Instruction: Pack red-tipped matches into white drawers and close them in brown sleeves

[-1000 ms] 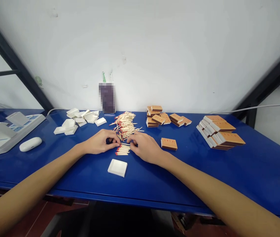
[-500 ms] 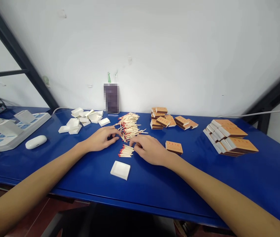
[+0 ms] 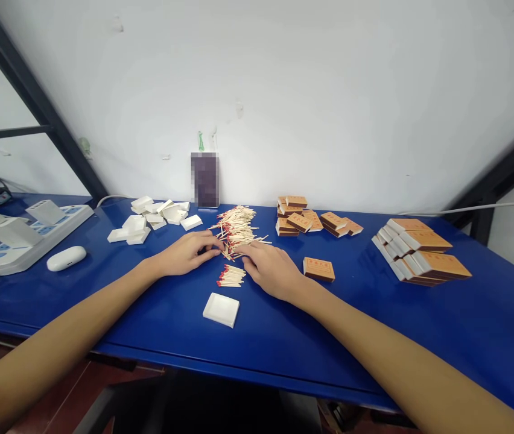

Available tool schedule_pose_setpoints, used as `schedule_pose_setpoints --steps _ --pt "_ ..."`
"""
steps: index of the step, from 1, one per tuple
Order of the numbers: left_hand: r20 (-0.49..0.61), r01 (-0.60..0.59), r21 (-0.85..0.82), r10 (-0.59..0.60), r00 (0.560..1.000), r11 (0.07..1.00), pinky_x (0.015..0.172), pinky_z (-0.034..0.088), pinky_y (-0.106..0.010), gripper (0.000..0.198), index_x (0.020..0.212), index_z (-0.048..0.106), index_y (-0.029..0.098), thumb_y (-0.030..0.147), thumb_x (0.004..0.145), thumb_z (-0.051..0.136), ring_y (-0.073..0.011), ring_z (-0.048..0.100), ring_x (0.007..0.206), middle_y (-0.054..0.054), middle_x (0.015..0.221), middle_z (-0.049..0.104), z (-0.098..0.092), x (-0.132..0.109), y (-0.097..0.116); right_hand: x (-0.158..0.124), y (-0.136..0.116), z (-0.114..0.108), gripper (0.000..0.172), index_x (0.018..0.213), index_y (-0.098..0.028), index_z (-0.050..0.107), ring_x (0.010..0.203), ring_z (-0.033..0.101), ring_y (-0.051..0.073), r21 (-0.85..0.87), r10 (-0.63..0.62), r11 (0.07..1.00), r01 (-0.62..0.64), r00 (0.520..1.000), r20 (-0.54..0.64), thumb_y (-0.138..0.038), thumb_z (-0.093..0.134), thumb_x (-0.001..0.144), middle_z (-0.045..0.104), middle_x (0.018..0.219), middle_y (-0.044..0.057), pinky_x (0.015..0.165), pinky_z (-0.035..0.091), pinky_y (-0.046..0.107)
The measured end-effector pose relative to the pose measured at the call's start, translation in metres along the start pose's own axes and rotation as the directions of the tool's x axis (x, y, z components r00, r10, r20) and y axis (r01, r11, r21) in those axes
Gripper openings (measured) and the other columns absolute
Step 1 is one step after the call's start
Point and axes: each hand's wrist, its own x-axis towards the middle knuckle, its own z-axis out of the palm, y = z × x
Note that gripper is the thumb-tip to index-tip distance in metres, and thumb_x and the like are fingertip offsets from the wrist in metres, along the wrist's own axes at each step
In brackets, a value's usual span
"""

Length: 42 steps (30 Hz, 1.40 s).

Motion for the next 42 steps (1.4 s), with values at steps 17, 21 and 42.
schedule_pose_setpoints --steps 17,21,42 --pt "0.018 -0.005 -0.043 0.005 1.0 0.999 0.065 0.037 -0.025 0.013 0.092 0.065 0.019 0.026 0.091 0.054 -0.0132 0.049 0.069 0.0 0.076 0.056 -0.003 -0.001 0.008 0.0 0.003 0.002 0.016 0.093 -0.019 0.066 0.074 0.055 0.015 0.06 0.03 0.998 -0.025 0.996 -0.083 -0.021 0.05 0.092 0.063 0.087 0.004 0.069 0.039 0.029" --pt "0.011 0.012 -0.039 -0.011 1.0 0.999 0.064 0.036 -0.026 0.008 0.084 0.061 0.018 0.024 0.086 0.056 -0.0123 0.048 0.066 0.002 0.072 0.053 -0.003 -0.001 0.008 -0.001 0.003 0.001 0.013 0.084 -0.018 0.062 0.07 0.052 0.015 0.071 0.039 0.997 -0.033 0.996 -0.083 -0.02 0.051 0.091 0.06 0.081 0.003 0.065 0.037 0.028" --pt "-0.03 0.014 -0.043 -0.015 0.999 0.999 0.065 0.039 -0.026 0.017 0.087 0.07 0.019 0.031 0.09 0.058 -0.0129 0.052 0.068 -0.001 0.076 0.06 0.004 0.003 0.01 -0.001 0.002 0.002 0.015 0.086 -0.019 0.068 0.074 0.054 0.015 0.125 0.024 0.992 -0.014 0.997 -0.076 -0.017 0.054 0.091 0.06 0.081 0.002 0.068 0.039 0.028"
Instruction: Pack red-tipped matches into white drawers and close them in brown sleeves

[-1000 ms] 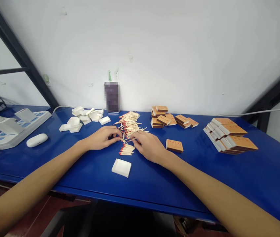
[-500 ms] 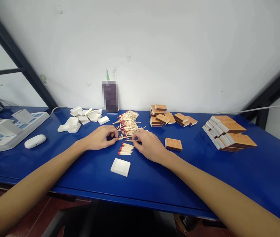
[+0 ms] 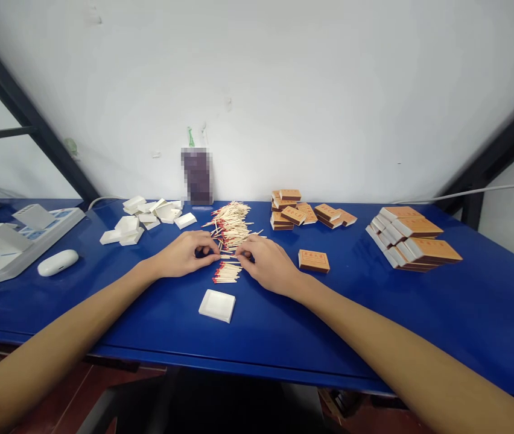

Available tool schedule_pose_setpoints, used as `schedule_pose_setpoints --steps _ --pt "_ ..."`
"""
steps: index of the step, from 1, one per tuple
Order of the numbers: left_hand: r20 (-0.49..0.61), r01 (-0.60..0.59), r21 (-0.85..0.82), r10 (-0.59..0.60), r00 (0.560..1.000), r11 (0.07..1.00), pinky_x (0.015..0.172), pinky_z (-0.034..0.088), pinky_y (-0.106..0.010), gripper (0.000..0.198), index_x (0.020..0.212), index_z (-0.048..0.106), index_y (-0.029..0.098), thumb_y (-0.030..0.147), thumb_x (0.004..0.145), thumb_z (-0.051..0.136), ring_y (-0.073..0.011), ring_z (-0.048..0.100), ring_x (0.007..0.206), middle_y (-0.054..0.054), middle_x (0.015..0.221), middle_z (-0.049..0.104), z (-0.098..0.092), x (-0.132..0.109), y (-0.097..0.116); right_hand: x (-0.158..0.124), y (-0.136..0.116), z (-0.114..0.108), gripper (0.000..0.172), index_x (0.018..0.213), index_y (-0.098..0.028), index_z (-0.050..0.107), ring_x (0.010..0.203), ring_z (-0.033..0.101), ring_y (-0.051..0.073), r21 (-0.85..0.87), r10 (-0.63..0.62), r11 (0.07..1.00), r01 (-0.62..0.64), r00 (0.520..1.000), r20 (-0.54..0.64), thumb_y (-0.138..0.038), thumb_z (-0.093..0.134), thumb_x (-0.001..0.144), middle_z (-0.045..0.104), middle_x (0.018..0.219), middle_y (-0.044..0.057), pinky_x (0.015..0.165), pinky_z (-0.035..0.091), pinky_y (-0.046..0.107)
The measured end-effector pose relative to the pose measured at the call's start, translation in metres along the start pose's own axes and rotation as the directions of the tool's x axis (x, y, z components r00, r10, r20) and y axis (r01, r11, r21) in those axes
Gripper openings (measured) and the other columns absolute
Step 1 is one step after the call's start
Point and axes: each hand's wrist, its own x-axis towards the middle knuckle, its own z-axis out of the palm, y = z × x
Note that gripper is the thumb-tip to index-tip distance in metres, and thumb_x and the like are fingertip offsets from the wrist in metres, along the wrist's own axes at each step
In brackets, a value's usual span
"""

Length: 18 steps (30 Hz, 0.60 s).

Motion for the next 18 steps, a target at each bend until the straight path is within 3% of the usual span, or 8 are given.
schedule_pose_setpoints --steps 10,18 --pt "0.006 -0.028 0.027 0.028 1.0 0.999 0.07 0.04 -0.027 0.019 0.089 0.072 0.019 0.032 0.092 0.06 -0.0142 0.056 0.072 -0.001 0.077 0.065 0.003 0.004 0.007 0.002 0.0 -0.003 0.021 0.09 -0.019 0.068 0.077 0.055 0.015 0.068 0.016 0.998 -0.017 1.0 0.008 -0.016 0.047 0.094 0.062 0.087 0.004 0.073 0.041 0.029" --pt "0.006 -0.061 0.025 0.061 0.998 0.998 0.072 0.041 -0.028 0.019 0.087 0.072 0.018 0.033 0.093 0.061 -0.0147 0.061 0.073 -0.002 0.082 0.071 0.006 0.007 0.011 -0.001 -0.004 -0.004 0.027 0.1 -0.019 0.068 0.087 0.056 0.018 0.023 0.012 1.0 -0.013 0.998 0.057 -0.017 0.041 0.096 0.06 0.094 0.005 0.08 0.041 0.033"
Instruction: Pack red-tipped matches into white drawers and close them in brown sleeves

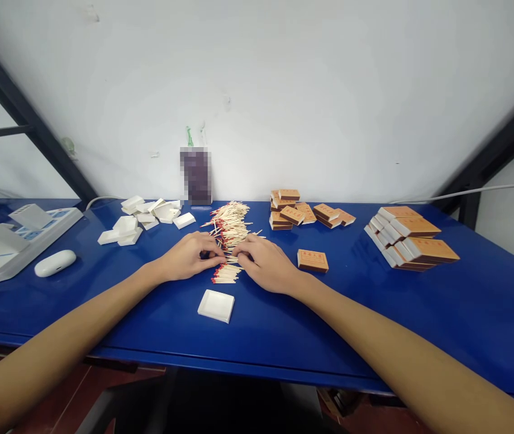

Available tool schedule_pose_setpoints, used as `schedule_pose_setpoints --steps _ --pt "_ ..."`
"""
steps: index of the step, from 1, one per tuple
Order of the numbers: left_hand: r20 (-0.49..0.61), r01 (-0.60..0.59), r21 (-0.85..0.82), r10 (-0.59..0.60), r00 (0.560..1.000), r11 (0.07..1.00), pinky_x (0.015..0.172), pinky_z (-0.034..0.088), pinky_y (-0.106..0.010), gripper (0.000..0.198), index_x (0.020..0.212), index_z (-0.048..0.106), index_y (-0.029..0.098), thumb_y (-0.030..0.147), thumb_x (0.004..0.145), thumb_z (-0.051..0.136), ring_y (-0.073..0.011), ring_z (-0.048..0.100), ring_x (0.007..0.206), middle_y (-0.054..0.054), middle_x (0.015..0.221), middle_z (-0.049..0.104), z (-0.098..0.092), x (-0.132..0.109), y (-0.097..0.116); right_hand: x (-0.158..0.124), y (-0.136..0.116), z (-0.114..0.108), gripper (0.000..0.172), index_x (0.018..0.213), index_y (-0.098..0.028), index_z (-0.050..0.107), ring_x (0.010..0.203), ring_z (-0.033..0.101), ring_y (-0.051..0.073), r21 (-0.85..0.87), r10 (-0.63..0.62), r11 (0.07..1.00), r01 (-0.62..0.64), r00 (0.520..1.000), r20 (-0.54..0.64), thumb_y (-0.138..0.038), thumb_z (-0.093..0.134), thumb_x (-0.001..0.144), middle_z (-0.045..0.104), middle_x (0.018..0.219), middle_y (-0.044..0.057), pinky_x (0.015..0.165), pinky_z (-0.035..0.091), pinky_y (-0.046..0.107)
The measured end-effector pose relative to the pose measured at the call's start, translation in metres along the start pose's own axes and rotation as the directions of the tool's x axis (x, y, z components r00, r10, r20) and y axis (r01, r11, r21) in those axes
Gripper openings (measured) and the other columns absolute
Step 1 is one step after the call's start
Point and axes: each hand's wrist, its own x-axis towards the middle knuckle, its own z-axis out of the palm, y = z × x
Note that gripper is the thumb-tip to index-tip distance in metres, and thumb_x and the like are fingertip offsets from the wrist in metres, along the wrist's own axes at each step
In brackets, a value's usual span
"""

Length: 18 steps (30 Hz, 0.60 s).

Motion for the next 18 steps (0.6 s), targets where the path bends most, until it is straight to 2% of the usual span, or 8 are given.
schedule_pose_setpoints --steps 6,11,14,18 --pt "-0.022 -0.015 -0.151 0.012 1.0 0.988 0.066 0.042 -0.024 0.025 0.093 0.071 0.017 0.031 0.098 0.05 -0.0118 0.059 0.068 -0.002 0.084 0.071 -0.003 -0.005 0.005 -0.005 -0.003 -0.001 0.026 0.107 -0.021 0.068 0.092 0.058 0.019 -0.017 -0.044 0.999 0.044 0.999 0.02 -0.026 0.044 0.098 0.06 0.102 0.006 0.085 0.043 0.035" --pt "-0.093 0.064 -0.02 -0.065 0.994 0.998 0.064 0.041 -0.026 0.025 0.102 0.069 0.017 0.027 0.096 0.047 -0.0127 0.057 0.066 -0.002 0.08 0.069 -0.011 -0.011 -0.006 -0.009 -0.007 -0.003 0.027 0.11 -0.021 0.068 0.092 0.058 0.02 -0.056 -0.077 0.995 0.079 0.997 0.032 -0.031 0.047 0.097 0.058 0.1 0.006 0.084 0.045 0.035" --pt "-0.087 0.105 0.049 -0.101 0.991 0.993 0.064 0.04 -0.026 0.022 0.101 0.069 0.017 0.025 0.092 0.051 -0.013 0.054 0.063 0.0 0.071 0.063 -0.012 -0.012 -0.014 -0.01 -0.008 -0.004 0.026 0.11 -0.021 0.069 0.092 0.058 0.02 -0.052 -0.119 0.991 0.12 0.992 0.03 -0.032 0.05 0.097 0.059 0.098 0.006 0.084 0.045 0.036" --pt "-0.054 0.107 0.058 -0.104 0.993 0.993 0.064 0.04 -0.025 0.018 0.098 0.068 0.018 0.023 0.091 0.052 -0.0134 0.053 0.066 0.001 0.07 0.059 -0.009 -0.012 -0.016 -0.011 -0.008 -0.002 0.026 0.11 -0.021 0.069 0.092 0.059 0.02 -0.047 -0.143 0.988 0.144 0.989 0.021 -0.031 0.05 0.097 0.06 0.098 0.006 0.084 0.046 0.036"
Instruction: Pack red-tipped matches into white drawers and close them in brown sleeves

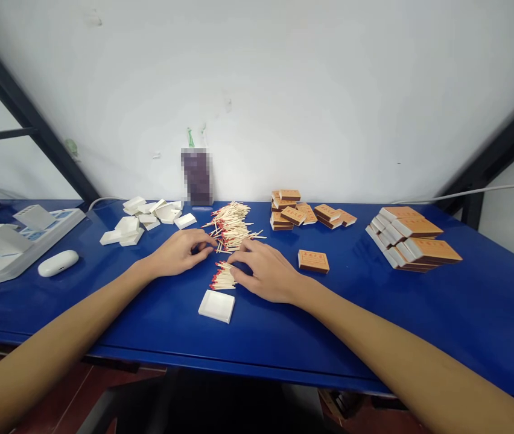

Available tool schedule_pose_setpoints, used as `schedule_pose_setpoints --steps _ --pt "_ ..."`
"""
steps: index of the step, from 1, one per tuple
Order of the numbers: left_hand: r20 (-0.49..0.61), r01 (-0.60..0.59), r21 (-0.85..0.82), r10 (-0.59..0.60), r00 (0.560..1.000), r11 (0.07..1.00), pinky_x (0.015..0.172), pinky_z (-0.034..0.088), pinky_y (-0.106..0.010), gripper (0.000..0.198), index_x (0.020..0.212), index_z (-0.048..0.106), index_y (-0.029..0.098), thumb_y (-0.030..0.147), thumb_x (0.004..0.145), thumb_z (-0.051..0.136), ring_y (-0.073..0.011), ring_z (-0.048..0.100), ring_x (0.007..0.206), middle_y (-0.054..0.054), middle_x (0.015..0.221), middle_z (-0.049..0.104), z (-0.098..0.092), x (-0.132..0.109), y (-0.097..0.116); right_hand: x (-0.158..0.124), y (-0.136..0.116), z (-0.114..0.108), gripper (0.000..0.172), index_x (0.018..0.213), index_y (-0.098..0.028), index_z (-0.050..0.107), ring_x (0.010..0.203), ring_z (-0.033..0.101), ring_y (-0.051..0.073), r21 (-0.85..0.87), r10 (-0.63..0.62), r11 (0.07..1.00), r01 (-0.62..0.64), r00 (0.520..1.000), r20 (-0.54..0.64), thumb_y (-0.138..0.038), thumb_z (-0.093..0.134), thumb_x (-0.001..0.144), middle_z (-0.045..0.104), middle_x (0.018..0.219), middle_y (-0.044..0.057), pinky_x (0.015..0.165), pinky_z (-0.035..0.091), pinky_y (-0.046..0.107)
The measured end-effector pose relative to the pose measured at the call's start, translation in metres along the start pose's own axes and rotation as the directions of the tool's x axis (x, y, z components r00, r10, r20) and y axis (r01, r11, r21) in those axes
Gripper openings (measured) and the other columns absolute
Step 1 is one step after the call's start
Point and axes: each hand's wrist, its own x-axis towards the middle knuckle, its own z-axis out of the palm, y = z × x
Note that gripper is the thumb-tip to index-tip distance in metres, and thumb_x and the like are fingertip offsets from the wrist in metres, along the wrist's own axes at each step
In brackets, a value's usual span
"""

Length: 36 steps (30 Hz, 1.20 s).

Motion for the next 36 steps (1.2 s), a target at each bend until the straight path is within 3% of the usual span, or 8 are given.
schedule_pose_setpoints --steps 4,9,13,16,21,25,36 --pt "0.011 -0.026 0.006 0.026 1.0 1.0 0.072 0.044 -0.028 0.022 0.108 0.066 0.019 0.024 0.093 0.05 -0.0168 0.056 0.08 -0.002 0.082 0.061 0.0 -0.001 0.001 -0.001 0.001 0.001 0.03 0.119 -0.021 0.066 0.095 0.058 0.021 0.006 -0.007 1.0 0.007 1.0 -0.015 -0.033 0.047 0.098 0.061 0.103 0.008 0.087 0.047 0.038" --pt "0.02 -0.096 0.001 0.096 0.995 0.995 0.091 0.046 -0.035 0.032 0.112 0.067 0.02 0.013 0.093 0.043 -0.0199 0.055 0.101 -0.007 0.107 0.06 0.001 -0.002 0.0 -0.002 -0.002 -0.003 0.035 0.129 -0.023 0.062 0.109 0.054 0.023 0.03 -0.122 0.992 0.121 0.992 0.037 -0.032 0.043 0.101 0.062 0.119 0.01 0.097 0.042 0.043" --pt "0.018 -0.1 0.015 0.1 0.995 0.995 0.094 0.045 -0.037 0.032 0.113 0.068 0.02 0.012 0.095 0.042 -0.0208 0.054 0.105 -0.008 0.11 0.058 0.004 -0.001 -0.001 -0.002 -0.008 -0.006 0.034 0.123 -0.024 0.065 0.113 0.054 0.023 0.05 -0.163 0.986 0.159 0.982 0.097 -0.031 0.04 0.102 0.064 0.122 0.008 0.099 0.04 0.045" --pt "0.011 -0.092 0.021 0.092 0.996 0.996 0.093 0.045 -0.037 0.027 0.11 0.069 0.021 0.018 0.096 0.046 -0.0205 0.054 0.103 -0.008 0.109 0.057 0.004 -0.001 0.0 -0.002 -0.008 -0.004 0.033 0.122 -0.023 0.065 0.111 0.056 0.022 0.063 -0.19 0.98 0.187 0.98 0.052 -0.027 0.04 0.101 0.066 0.12 0.007 0.099 0.041 0.043" --pt "0.037 -0.081 0.026 0.08 0.996 0.996 0.091 0.045 -0.036 0.024 0.108 0.069 0.022 0.023 0.097 0.048 -0.0208 0.053 0.1 -0.006 0.104 0.058 0.003 0.0 0.0 0.002 0.004 0.005 0.03 0.118 -0.02 0.065 0.108 0.057 0.023 0.011 -0.042 0.999 0.044 0.991 -0.127 -0.021 0.043 0.097 0.064 0.117 0.01 0.096 0.046 0.042" --pt "0.04 -0.088 0.028 0.087 0.995 0.996 0.087 0.045 -0.034 0.022 0.105 0.071 0.022 0.025 0.097 0.05 -0.0205 0.053 0.098 -0.006 0.1 0.059 0.001 0.0 0.001 0.004 0.015 0.009 0.029 0.114 -0.021 0.067 0.104 0.058 0.024 -0.052 0.018 0.998 -0.024 0.992 -0.122 -0.021 0.044 0.097 0.063 0.113 0.009 0.095 0.046 0.044" --pt "0.067 -0.115 -0.051 0.118 0.991 0.992 0.09 0.043 -0.034 0.017 0.098 0.071 0.022 0.026 0.095 0.055 -0.0197 0.052 0.1 -0.005 0.102 0.059 -0.003 0.0 0.006 0.003 0.017 0.011 0.029 0.114 -0.021 0.068 0.101 0.056 0.025 -0.077 0.009 0.997 -0.018 0.994 -0.106 -0.019 0.045 0.095 0.061 0.111 0.01 0.091 0.047 0.043"
